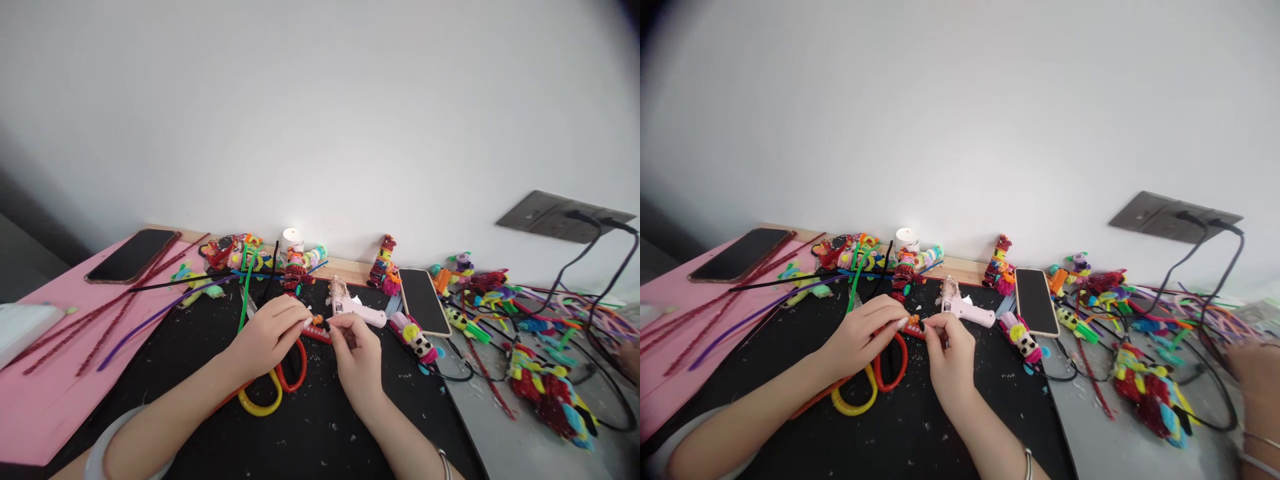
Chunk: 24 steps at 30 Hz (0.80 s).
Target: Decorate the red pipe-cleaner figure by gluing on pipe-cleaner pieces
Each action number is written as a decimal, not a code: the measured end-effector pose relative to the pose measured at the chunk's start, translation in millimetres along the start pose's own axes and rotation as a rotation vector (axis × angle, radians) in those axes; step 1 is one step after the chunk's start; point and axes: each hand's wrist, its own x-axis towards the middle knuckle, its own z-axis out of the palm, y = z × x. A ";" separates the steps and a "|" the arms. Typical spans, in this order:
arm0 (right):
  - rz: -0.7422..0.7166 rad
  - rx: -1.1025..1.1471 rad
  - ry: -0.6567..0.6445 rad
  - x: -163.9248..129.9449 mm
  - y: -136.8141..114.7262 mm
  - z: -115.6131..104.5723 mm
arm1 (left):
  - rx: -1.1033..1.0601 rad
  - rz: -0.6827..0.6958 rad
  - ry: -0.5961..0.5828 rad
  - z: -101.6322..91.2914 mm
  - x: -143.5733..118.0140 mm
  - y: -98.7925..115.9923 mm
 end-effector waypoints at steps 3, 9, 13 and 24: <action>0.012 0.023 -0.023 0.0 1.8 0.6 | -0.010 -0.021 0.011 -1.1 0.9 -0.8; -0.037 -0.008 -0.142 3.3 -5.3 0.6 | -0.022 0.006 -0.030 0.7 1.1 -1.4; -0.014 -0.009 -0.139 4.9 -5.4 1.3 | -0.025 0.014 -0.030 1.6 0.7 -1.6; 0.019 0.019 -0.115 5.5 -0.9 1.5 | -0.019 0.011 -0.059 0.8 3.1 -2.2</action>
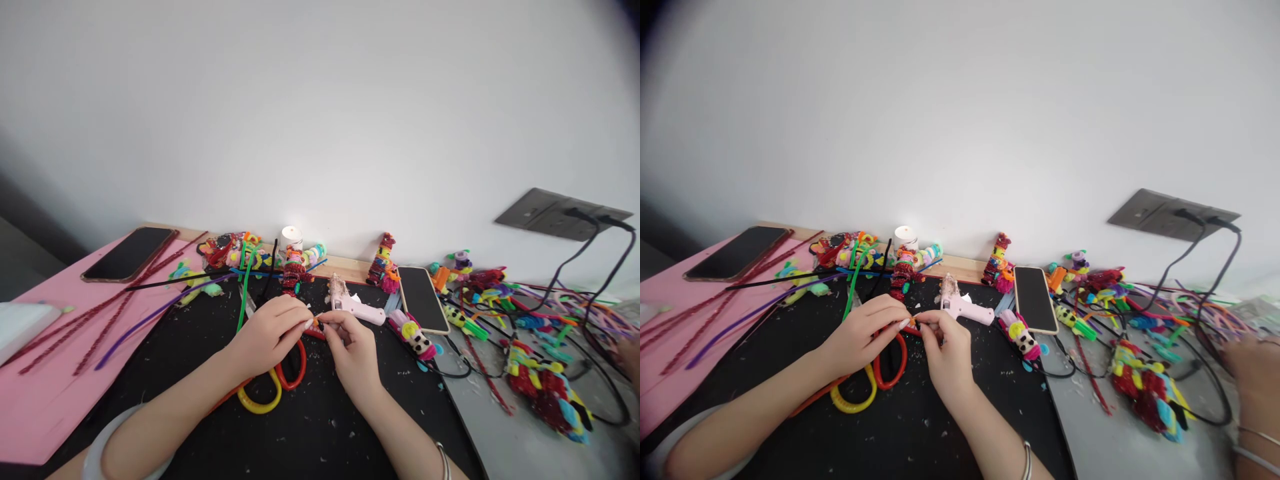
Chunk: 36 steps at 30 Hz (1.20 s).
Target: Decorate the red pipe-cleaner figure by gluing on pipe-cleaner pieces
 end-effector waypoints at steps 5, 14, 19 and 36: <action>-0.017 0.009 0.044 -1.0 1.5 0.8 | 0.003 0.001 -0.005 -0.8 -0.9 0.1; -0.138 -0.021 0.038 2.7 -4.8 -1.9 | -0.006 0.025 -0.030 0.9 -0.3 -0.3; -0.109 -0.045 0.048 1.5 -3.3 -1.9 | -0.015 0.013 -0.007 1.0 -0.8 -0.4; -0.187 -0.120 -0.019 0.1 -3.9 -4.1 | -0.013 -0.008 0.017 1.8 -1.9 -0.6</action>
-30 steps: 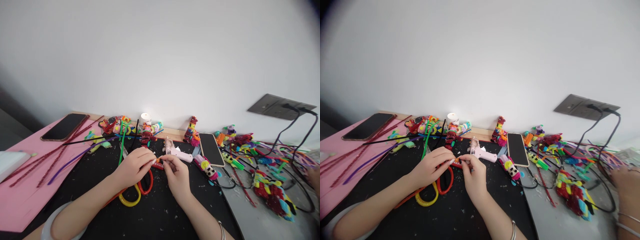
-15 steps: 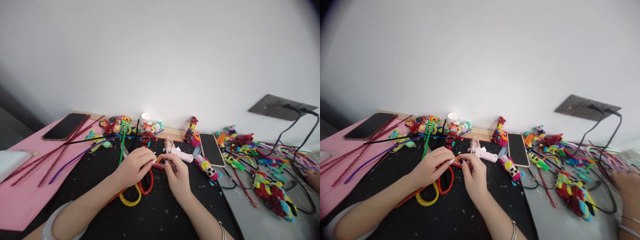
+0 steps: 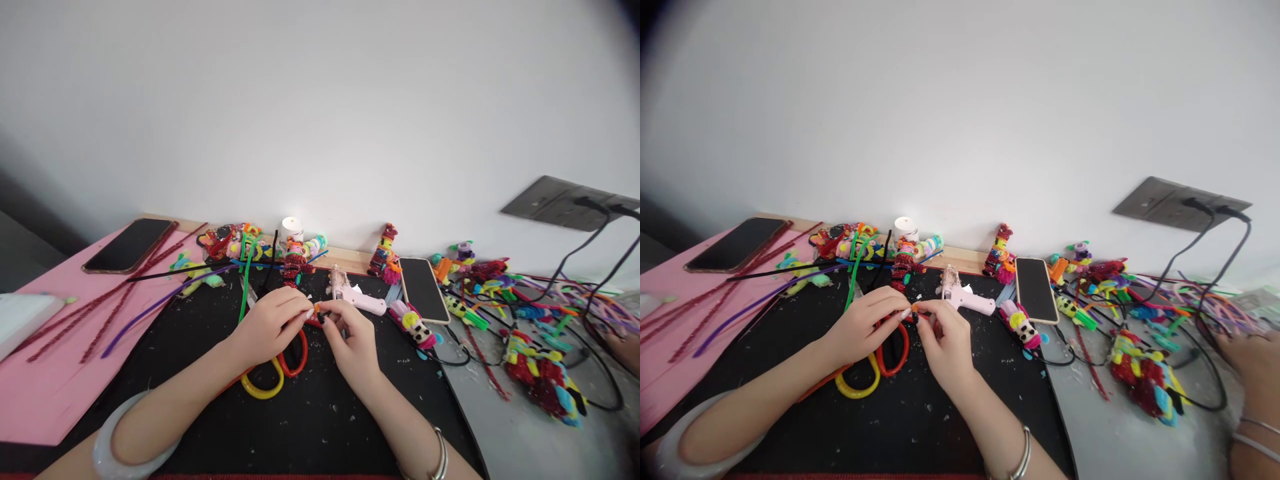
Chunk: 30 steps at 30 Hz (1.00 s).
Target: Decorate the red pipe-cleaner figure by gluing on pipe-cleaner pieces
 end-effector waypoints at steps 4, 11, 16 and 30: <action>-0.005 -0.005 0.017 -0.6 1.7 2.9 | -0.011 -0.018 -0.022 1.3 -0.7 0.3; 0.009 0.049 0.009 0.9 1.5 3.3 | 0.001 -0.026 -0.035 4.1 -2.9 -1.8; 0.040 0.054 0.013 1.0 1.5 1.8 | 0.004 -0.027 -0.028 4.0 -3.6 -2.8; 0.050 0.125 -0.082 5.4 6.9 -0.8 | 0.034 -0.003 -0.050 1.2 -0.6 -2.2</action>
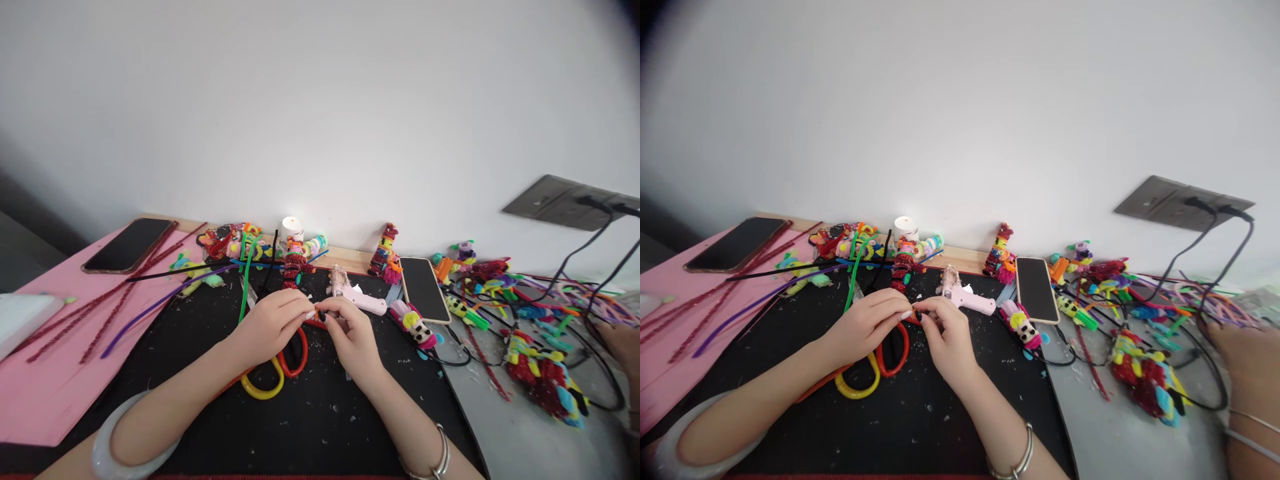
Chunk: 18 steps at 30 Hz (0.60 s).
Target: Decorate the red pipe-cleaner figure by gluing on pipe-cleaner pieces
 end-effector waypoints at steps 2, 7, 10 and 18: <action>0.003 -0.007 0.013 0.0 1.1 0.3 | -0.001 -0.005 -0.008 -0.5 0.3 0.3; 0.015 -0.058 0.042 -0.8 1.5 0.9 | -0.033 -0.023 -0.040 -1.4 0.6 2.0; 0.042 -0.076 0.059 -2.0 1.4 1.5 | -0.046 -0.022 -0.040 -1.3 0.8 2.4; 0.096 -0.086 0.205 -0.1 5.6 -2.7 | -0.033 -0.021 -0.027 -4.2 2.1 5.5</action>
